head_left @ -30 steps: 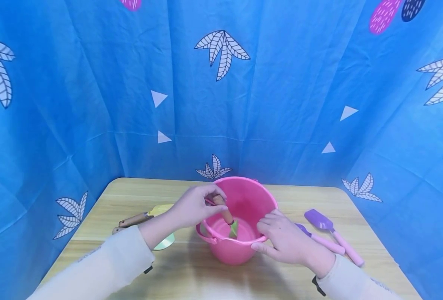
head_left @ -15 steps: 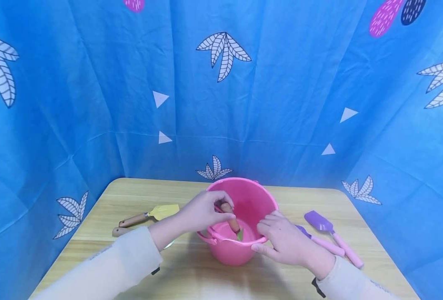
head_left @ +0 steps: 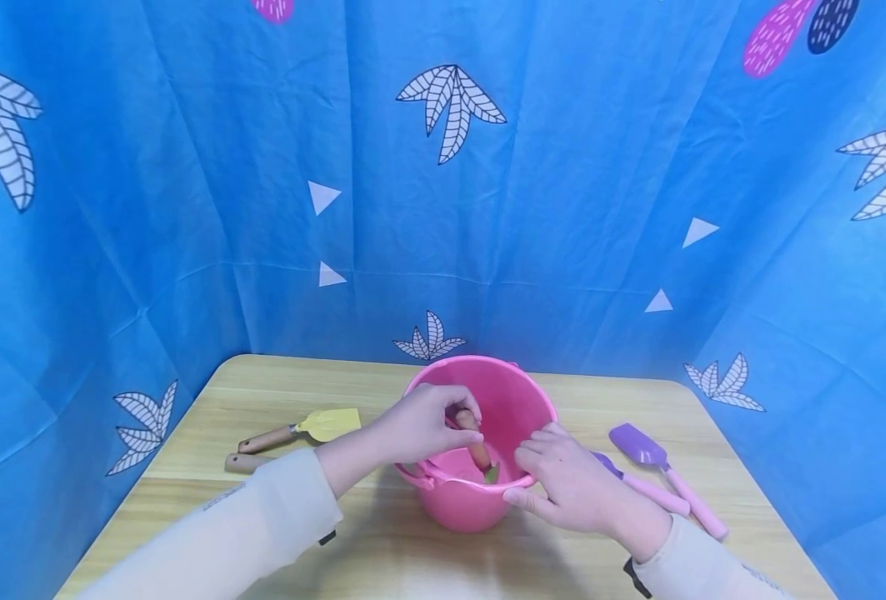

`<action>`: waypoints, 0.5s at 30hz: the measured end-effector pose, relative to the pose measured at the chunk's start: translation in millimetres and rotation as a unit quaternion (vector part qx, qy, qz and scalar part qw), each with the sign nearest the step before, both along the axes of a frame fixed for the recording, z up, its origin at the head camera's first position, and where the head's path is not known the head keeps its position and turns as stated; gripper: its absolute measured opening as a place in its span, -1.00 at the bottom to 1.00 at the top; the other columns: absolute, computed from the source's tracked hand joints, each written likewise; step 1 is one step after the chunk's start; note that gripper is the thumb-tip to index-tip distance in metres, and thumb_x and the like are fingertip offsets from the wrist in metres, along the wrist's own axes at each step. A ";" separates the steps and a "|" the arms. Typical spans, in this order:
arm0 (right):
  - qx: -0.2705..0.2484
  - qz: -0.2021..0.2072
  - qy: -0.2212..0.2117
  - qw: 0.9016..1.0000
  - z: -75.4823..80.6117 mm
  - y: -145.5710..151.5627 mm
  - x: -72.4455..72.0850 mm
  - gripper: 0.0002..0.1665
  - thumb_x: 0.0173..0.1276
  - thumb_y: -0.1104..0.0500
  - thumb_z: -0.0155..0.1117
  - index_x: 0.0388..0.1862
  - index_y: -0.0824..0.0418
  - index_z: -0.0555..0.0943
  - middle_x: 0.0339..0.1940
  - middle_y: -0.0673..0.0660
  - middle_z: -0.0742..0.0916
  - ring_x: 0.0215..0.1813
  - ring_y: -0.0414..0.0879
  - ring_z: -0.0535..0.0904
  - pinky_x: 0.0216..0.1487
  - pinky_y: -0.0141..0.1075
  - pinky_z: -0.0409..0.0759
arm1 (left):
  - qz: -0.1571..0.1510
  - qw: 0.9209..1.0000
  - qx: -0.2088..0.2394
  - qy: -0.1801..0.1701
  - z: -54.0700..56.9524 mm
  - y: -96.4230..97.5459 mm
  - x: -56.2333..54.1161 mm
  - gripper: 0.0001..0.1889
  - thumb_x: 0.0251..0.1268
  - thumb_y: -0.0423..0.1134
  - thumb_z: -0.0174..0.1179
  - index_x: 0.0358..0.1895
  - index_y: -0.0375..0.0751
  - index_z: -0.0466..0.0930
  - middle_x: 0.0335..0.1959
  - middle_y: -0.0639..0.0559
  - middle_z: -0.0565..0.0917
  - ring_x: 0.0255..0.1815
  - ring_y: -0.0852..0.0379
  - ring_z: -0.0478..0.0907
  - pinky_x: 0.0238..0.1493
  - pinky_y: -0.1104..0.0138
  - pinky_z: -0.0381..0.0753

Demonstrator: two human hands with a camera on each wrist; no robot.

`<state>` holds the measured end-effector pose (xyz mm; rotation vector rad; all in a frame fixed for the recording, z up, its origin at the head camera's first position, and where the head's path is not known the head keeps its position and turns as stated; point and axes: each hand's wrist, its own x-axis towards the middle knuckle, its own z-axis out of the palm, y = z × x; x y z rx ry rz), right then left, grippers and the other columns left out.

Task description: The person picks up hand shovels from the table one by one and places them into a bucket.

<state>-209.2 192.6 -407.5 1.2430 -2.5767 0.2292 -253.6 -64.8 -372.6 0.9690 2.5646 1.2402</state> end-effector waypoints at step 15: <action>-0.006 0.008 0.004 1.000 -0.5 -1.0 0.5 -0.66 0.45 -0.25 0.17 -0.45 -0.13 0.43 -0.49 -0.30 0.39 -0.30 -0.32 0.33 -0.07 -0.30 0.39 | -0.011 1.000 -0.023 0.007 -4.3 11.9 -2.6 -0.78 0.16 -0.22 0.48 -0.30 0.08 0.56 -0.42 0.27 0.62 -0.30 0.29 0.57 -0.12 0.43 0.59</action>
